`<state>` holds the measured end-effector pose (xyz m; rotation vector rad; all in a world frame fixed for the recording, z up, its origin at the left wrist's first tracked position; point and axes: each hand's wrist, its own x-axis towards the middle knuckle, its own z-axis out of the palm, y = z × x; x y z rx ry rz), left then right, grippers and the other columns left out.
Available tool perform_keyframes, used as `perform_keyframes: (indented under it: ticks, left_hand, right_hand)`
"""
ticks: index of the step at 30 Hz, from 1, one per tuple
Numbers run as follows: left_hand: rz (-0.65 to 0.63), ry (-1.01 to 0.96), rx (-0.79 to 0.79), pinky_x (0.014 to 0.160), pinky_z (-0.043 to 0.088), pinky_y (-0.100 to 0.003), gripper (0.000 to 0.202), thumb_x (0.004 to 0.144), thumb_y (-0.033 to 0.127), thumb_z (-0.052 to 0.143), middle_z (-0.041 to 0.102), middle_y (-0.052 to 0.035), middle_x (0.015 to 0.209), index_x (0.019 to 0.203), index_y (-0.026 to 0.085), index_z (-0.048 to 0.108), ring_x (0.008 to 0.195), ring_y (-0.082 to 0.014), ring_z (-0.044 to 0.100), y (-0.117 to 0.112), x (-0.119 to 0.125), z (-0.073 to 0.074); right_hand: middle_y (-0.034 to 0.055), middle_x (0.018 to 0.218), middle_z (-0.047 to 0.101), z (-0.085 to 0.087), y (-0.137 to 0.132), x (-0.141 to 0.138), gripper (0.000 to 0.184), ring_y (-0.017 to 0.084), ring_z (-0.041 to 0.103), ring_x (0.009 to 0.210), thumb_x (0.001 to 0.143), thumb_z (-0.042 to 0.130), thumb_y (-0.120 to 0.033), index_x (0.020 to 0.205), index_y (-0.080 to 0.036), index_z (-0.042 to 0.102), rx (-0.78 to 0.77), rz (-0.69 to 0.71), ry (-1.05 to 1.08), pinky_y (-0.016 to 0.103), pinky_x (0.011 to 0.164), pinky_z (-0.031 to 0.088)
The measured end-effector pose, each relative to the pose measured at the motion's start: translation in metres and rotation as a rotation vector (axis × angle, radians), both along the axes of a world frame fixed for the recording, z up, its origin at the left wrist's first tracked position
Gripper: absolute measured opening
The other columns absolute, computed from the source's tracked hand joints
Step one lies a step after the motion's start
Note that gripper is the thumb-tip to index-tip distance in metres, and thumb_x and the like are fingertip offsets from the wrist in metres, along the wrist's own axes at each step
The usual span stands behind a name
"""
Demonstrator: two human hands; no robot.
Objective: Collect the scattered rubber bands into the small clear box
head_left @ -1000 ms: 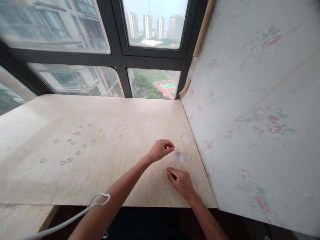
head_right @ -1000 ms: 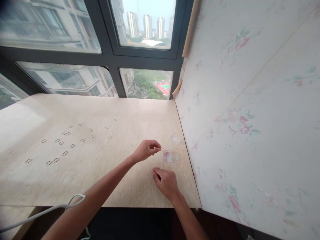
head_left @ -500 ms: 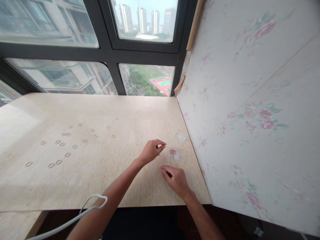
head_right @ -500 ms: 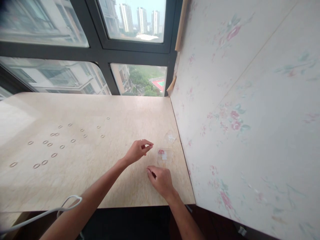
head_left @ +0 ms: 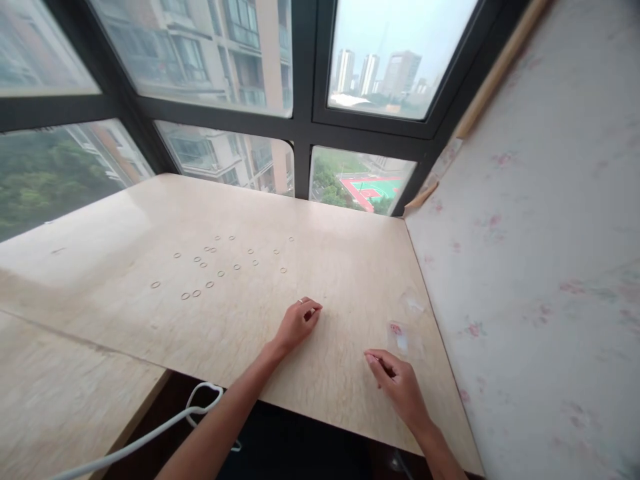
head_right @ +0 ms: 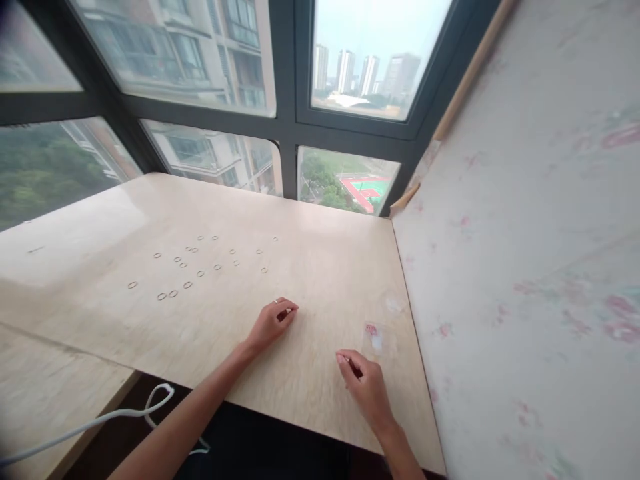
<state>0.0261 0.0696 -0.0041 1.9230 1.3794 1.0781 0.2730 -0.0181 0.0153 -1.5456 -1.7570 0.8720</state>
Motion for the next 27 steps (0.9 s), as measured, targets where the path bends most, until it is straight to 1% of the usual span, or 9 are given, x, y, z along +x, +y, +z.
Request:
perform_keyframes:
  ticks: [3, 6, 10, 13, 14, 15, 19, 23, 27]
  left_hand:
    - [0.035, -0.096, -0.003, 0.063, 0.045, -0.022, 0.014, 0.082, 0.015, 0.052, 0.065, -0.0036, 0.082, 0.084, 0.016, 0.066, 0.062, -0.0092, 0.056, 0.001, -0.005, -0.001]
    - [0.044, -0.161, -0.009, 0.064, 0.044, -0.022, 0.014, 0.081, 0.015, 0.053, 0.066, -0.003, 0.08, 0.083, 0.016, 0.066, 0.062, -0.0093, 0.056, 0.003, -0.006, 0.0]
    - [0.079, -0.224, -0.017, 0.06, 0.041, -0.022, 0.014, 0.082, 0.017, 0.052, 0.063, -0.0017, 0.071, 0.078, 0.015, 0.065, 0.059, -0.0098, 0.053, 0.006, -0.009, -0.001]
    - [0.094, -0.281, -0.036, 0.058, 0.041, -0.022, 0.014, 0.082, 0.018, 0.051, 0.062, -0.0015, 0.069, 0.077, 0.015, 0.065, 0.056, -0.0094, 0.051, 0.009, -0.011, -0.004]
    - [0.095, -0.296, -0.049, 0.058, 0.041, -0.022, 0.014, 0.081, 0.017, 0.052, 0.063, -0.0017, 0.07, 0.079, 0.015, 0.065, 0.056, -0.0093, 0.051, 0.01, -0.012, -0.005]
    - [0.095, -0.308, -0.062, 0.059, 0.042, -0.022, 0.014, 0.08, 0.017, 0.053, 0.064, -0.0021, 0.072, 0.081, 0.015, 0.066, 0.056, -0.0095, 0.052, 0.011, -0.013, -0.005]
    - [0.08, -0.336, -0.082, 0.062, 0.045, -0.023, 0.015, 0.08, 0.015, 0.053, 0.066, -0.0033, 0.075, 0.085, 0.015, 0.067, 0.06, -0.0108, 0.056, 0.015, -0.016, -0.006]
    - [0.065, -0.342, -0.081, 0.063, 0.046, -0.023, 0.015, 0.08, 0.015, 0.053, 0.067, -0.0043, 0.079, 0.085, 0.015, 0.067, 0.061, -0.0108, 0.057, 0.016, -0.018, -0.004]
    - [0.058, -0.308, -0.066, 0.065, 0.046, -0.024, 0.015, 0.079, 0.014, 0.053, 0.068, -0.005, 0.082, 0.084, 0.015, 0.068, 0.062, -0.0112, 0.057, 0.016, -0.017, -0.005]
  right_hand:
    - [0.0005, 0.057, 0.058, 0.019, 0.01, -0.027, 0.035, 0.012, 0.053, 0.046, 0.088, 0.051, -0.043, 0.095, -0.015, 0.07, -0.059, 0.108, 0.08, 0.021, 0.045, 0.042]
    - [-0.0014, 0.054, 0.054, 0.038, 0.035, -0.063, 0.033, 0.01, 0.051, 0.045, 0.089, 0.051, -0.041, 0.097, -0.015, 0.069, -0.026, 0.19, 0.094, 0.02, 0.044, 0.04]
    - [-0.0039, 0.051, 0.049, 0.057, 0.093, -0.117, 0.031, 0.009, 0.047, 0.044, 0.088, 0.051, -0.039, 0.1, -0.015, 0.068, 0.053, 0.276, 0.054, 0.019, 0.046, 0.039]
    - [-0.0032, 0.055, 0.051, 0.066, 0.144, -0.16, 0.031, 0.009, 0.051, 0.049, 0.09, 0.046, -0.034, 0.104, -0.015, 0.065, 0.106, 0.326, -0.146, 0.02, 0.052, 0.041]
    - [-0.0029, 0.058, 0.054, 0.067, 0.159, -0.173, 0.032, 0.009, 0.054, 0.053, 0.091, 0.042, -0.032, 0.109, -0.016, 0.063, 0.093, 0.374, -0.267, 0.019, 0.056, 0.042]
    - [-0.0027, 0.059, 0.056, 0.066, 0.174, -0.185, 0.03, 0.009, 0.055, 0.055, 0.091, 0.043, -0.03, 0.109, -0.017, 0.063, 0.08, 0.403, -0.32, 0.019, 0.057, 0.042]
    - [0.0012, 0.067, 0.064, 0.055, 0.22, -0.22, 0.021, 0.014, 0.059, 0.066, 0.081, 0.054, -0.022, 0.097, -0.017, 0.067, 0.034, 0.451, -0.508, 0.022, 0.061, 0.041]
    - [0.0061, 0.088, 0.068, 0.041, 0.247, -0.229, 0.01, 0.018, 0.061, 0.084, 0.072, 0.064, -0.02, 0.079, -0.015, 0.069, -0.009, 0.519, -0.648, 0.026, 0.07, 0.043]
    - [0.0041, 0.084, 0.068, 0.034, 0.254, -0.224, 0.007, 0.016, 0.06, 0.079, 0.072, 0.066, -0.02, 0.075, -0.013, 0.066, -0.053, 0.6, -0.649, 0.028, 0.072, 0.044]
